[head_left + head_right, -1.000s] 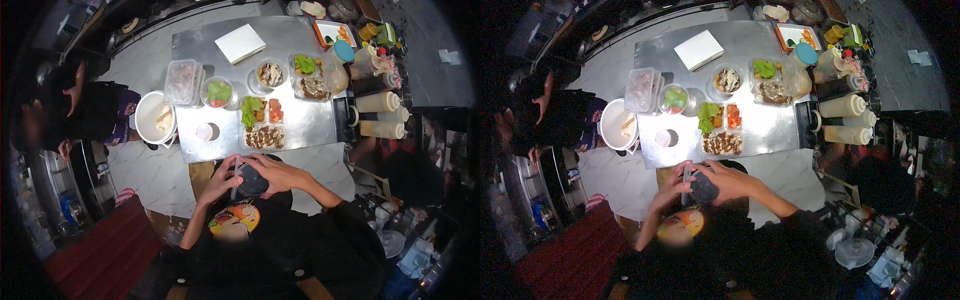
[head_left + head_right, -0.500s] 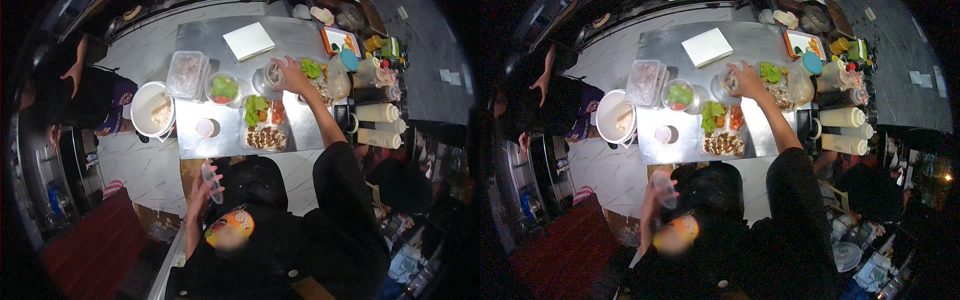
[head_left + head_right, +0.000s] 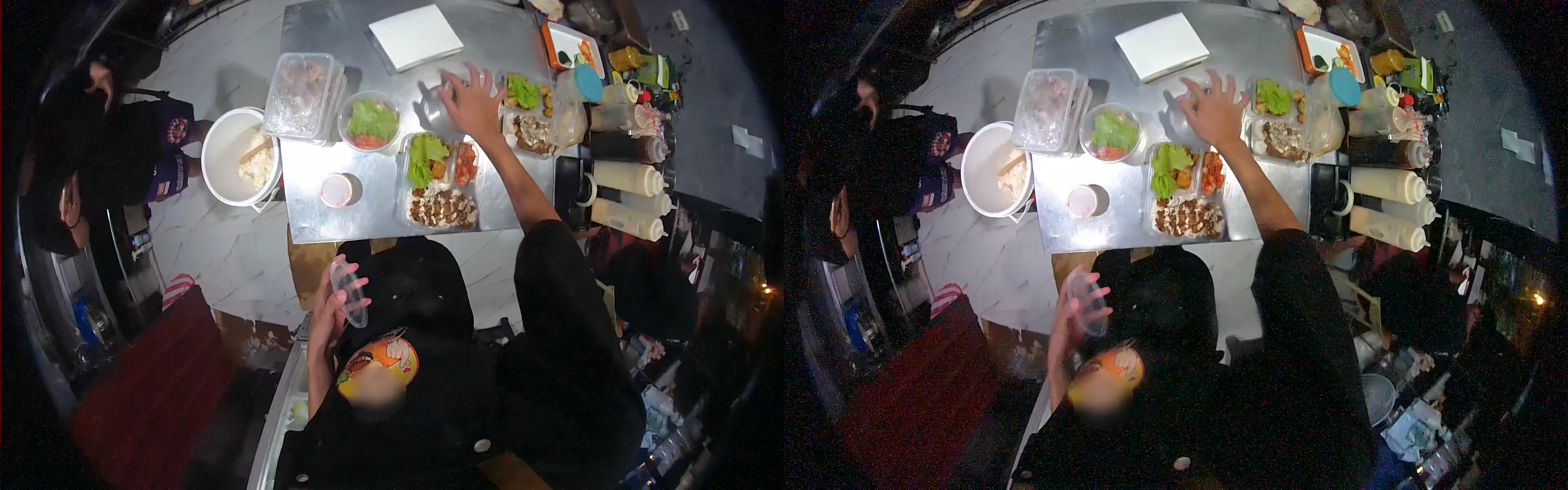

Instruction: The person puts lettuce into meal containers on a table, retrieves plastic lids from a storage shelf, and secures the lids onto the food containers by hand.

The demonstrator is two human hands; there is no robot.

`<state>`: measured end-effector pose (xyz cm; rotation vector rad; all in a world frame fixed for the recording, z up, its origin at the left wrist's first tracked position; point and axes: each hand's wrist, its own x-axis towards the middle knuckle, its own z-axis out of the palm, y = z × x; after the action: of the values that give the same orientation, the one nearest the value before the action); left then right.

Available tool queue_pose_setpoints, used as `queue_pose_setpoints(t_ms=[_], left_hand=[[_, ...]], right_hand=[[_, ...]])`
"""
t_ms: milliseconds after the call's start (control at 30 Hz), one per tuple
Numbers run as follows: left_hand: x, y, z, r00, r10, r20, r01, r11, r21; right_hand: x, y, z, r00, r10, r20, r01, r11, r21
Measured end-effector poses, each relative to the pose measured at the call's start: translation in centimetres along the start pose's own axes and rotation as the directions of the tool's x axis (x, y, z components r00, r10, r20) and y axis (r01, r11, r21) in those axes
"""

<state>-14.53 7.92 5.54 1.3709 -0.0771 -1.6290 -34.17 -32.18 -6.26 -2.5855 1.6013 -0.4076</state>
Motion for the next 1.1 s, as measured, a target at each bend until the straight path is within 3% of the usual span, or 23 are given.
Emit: queue_pose_setpoints(t_ms=[33, 167, 267, 367, 600, 700, 733, 800, 833, 933, 967, 1033, 1100], left_hand=[[0.3, 0.0, -0.2, 1.0, -0.007, 0.009, 0.007, 1.0, 0.001], [1.1, -0.1, -0.9, 0.997, 0.007, 0.076, -0.006, 1.0, -0.019], [1.3, 0.5, -1.2, 0.995, 0.059, 0.082, -0.06, 0.998, 0.001], [0.9, 1.2, -0.9, 0.995, 0.073, 0.071, -0.072, 0.997, -0.015], [1.0, 1.3, -0.4, 0.983, 0.175, 0.055, -0.176, 0.984, 0.017], [1.2, -0.2, -1.4, 0.98, 0.196, 0.042, -0.197, 0.98, 0.015], [1.2, -1.1, -1.6, 0.984, 0.177, 0.006, -0.177, 0.984, -0.003], [1.7, -2.1, -1.6, 0.99, 0.138, -0.026, -0.139, 0.99, -0.022], [2.2, -1.7, -1.0, 0.988, -0.019, -0.153, -0.002, 0.991, -0.134], [1.8, -2.6, -0.8, 0.988, 0.155, -0.026, -0.155, 0.988, -0.027], [2.7, -3.9, -2.5, 0.973, 0.208, 0.098, -0.2, 0.976, -0.084], [2.7, -3.7, -2.1, 0.987, 0.132, 0.091, -0.128, 0.991, -0.043], [2.7, -2.4, -1.7, 0.999, -0.027, 0.022, 0.027, 0.999, -0.025]], right_hand=[[0.0, -0.3, 0.7, 0.995, -0.023, -0.101, 0.014, 0.996, -0.083], [1.1, -1.3, -0.6, 0.981, 0.127, 0.15, -0.125, 0.992, -0.026], [0.7, -0.7, 0.4, 0.993, 0.114, 0.033, -0.116, 0.993, 0.039], [0.4, -1.2, 2.1, 0.978, 0.123, -0.17, -0.139, 0.986, -0.089], [2.0, -0.3, -0.4, 0.969, 0.086, 0.231, -0.076, 0.996, -0.054], [1.7, -0.1, 1.5, 0.995, 0.092, 0.036, -0.09, 0.995, -0.047], [1.4, 0.1, 2.0, 0.993, 0.109, -0.038, -0.111, 0.992, -0.06], [0.8, 0.4, 2.4, 0.993, 0.122, 0.007, -0.121, 0.99, -0.07], [1.5, 0.4, 2.1, 0.992, 0.122, 0.022, -0.12, 0.99, -0.076], [1.7, -0.2, 0.7, 0.988, 0.107, 0.109, -0.097, 0.991, -0.096], [1.6, -0.2, 0.6, 0.994, 0.088, 0.058, -0.083, 0.993, -0.08], [1.1, 0.3, 1.0, 0.998, 0.043, -0.04, -0.045, 0.998, -0.047], [1.1, 0.3, 0.9, 0.998, 0.068, 0.015, -0.068, 0.998, -0.007]])
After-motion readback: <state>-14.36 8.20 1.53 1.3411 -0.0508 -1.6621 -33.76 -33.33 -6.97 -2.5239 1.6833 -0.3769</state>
